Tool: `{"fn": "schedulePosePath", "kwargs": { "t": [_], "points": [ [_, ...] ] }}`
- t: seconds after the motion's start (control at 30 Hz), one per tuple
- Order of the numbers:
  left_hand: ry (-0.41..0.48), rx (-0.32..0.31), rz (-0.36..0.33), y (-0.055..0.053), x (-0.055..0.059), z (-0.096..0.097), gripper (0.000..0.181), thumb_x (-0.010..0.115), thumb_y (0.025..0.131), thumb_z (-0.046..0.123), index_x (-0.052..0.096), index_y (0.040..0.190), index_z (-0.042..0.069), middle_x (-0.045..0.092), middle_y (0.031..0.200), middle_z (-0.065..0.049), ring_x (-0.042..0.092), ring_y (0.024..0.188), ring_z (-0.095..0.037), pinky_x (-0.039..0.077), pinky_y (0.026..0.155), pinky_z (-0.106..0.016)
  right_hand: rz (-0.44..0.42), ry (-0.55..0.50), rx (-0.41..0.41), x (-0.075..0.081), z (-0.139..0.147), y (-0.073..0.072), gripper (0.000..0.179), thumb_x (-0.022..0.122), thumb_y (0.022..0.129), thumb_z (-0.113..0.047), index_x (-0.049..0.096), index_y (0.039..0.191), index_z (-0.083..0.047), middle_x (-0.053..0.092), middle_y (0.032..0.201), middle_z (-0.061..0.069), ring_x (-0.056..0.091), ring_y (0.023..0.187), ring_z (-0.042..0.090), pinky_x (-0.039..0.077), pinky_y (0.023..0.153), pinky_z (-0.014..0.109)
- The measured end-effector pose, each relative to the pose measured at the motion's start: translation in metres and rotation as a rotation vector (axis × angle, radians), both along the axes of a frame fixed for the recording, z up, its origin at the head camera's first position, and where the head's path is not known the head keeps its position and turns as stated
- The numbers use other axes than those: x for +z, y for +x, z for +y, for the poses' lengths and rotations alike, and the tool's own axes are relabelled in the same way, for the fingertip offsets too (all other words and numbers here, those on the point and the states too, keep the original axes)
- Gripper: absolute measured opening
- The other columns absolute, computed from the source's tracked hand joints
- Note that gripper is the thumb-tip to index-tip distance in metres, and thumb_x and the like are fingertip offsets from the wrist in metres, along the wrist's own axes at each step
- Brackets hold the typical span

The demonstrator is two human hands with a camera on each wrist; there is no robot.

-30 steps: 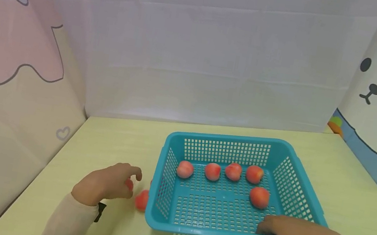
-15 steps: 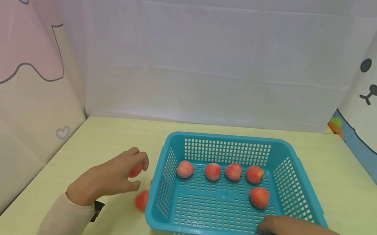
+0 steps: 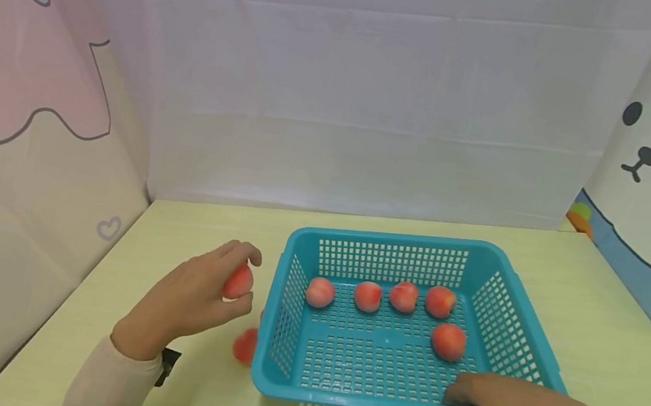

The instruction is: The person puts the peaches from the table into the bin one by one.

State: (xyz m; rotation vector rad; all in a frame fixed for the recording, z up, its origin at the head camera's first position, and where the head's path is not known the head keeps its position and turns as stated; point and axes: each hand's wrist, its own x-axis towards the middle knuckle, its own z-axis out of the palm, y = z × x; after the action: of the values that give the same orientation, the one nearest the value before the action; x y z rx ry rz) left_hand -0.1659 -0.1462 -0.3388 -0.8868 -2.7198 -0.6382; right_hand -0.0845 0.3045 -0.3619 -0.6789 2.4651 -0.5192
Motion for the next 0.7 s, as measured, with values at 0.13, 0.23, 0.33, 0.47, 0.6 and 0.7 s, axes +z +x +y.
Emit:
{"fn": "schedulePosePath", "kwargs": {
  "t": [0.13, 0.23, 0.33, 0.47, 0.6, 0.7],
  "points": [
    [-0.033, 0.023, 0.1, 0.001, 0.001, 0.003, 0.032, 0.071, 0.082, 0.015, 0.07, 0.114, 0.016, 0.063, 0.089, 0.012, 0.051, 0.07, -0.005, 0.046, 0.063, -0.029, 0.001, -0.006, 0.001, 0.0, 0.0, 0.0, 0.042, 0.079, 0.094, -0.044, 0.071, 0.126, -0.017, 0.063, 0.11, -0.018, 0.056, 0.094, 0.002, 0.057, 0.09, 0.038],
    [-0.025, 0.007, 0.147, 0.001, 0.003, 0.005, 0.033, 0.074, 0.086, 0.016, 0.073, 0.118, 0.015, 0.068, 0.096, 0.008, 0.055, 0.077, -0.008, 0.05, 0.068, -0.031, -0.003, -0.011, 0.0, 0.0, 0.0, 0.0, 0.042, 0.08, 0.094, -0.043, 0.071, 0.126, -0.017, 0.063, 0.11, -0.018, 0.056, 0.094, 0.002, 0.057, 0.089, 0.038],
    [-0.004, -0.025, 0.169, 0.004, 0.006, 0.006, 0.034, 0.075, 0.093, 0.015, 0.071, 0.127, 0.015, 0.068, 0.108, 0.003, 0.06, 0.082, -0.01, 0.056, 0.071, -0.031, -0.007, -0.01, -0.003, 0.001, -0.001, 0.0, 0.042, 0.08, 0.094, -0.043, 0.071, 0.126, -0.017, 0.064, 0.111, -0.018, 0.056, 0.094, 0.002, 0.057, 0.09, 0.038],
    [-0.004, -0.085, 0.247, 0.011, 0.014, 0.011, 0.023, 0.075, 0.096, 0.01, 0.074, 0.119, 0.016, 0.067, 0.113, -0.001, 0.063, 0.083, -0.013, 0.059, 0.072, -0.032, -0.011, -0.004, -0.006, 0.002, -0.002, 0.0, 0.042, 0.079, 0.094, -0.043, 0.071, 0.126, -0.017, 0.064, 0.111, -0.017, 0.056, 0.094, 0.002, 0.057, 0.09, 0.039],
    [0.007, -0.142, 0.327, 0.018, 0.023, 0.02, 0.011, 0.075, 0.095, 0.008, 0.073, 0.105, 0.013, 0.065, 0.107, 0.0, 0.059, 0.085, -0.015, 0.056, 0.073, -0.032, -0.009, -0.012, -0.001, 0.001, -0.001, -0.001, 0.042, 0.079, 0.095, -0.043, 0.071, 0.126, -0.017, 0.065, 0.112, -0.017, 0.057, 0.095, 0.002, 0.057, 0.09, 0.039],
    [0.037, -0.174, 0.35, 0.02, 0.029, 0.03, 0.018, 0.077, 0.091, 0.009, 0.07, 0.108, 0.012, 0.063, 0.11, -0.003, 0.058, 0.084, -0.015, 0.055, 0.072, -0.032, -0.006, -0.018, 0.002, 0.0, 0.0, 0.0, 0.041, 0.08, 0.094, -0.042, 0.071, 0.126, -0.016, 0.065, 0.112, -0.017, 0.057, 0.095, 0.002, 0.057, 0.09, 0.038]
  ]
}}
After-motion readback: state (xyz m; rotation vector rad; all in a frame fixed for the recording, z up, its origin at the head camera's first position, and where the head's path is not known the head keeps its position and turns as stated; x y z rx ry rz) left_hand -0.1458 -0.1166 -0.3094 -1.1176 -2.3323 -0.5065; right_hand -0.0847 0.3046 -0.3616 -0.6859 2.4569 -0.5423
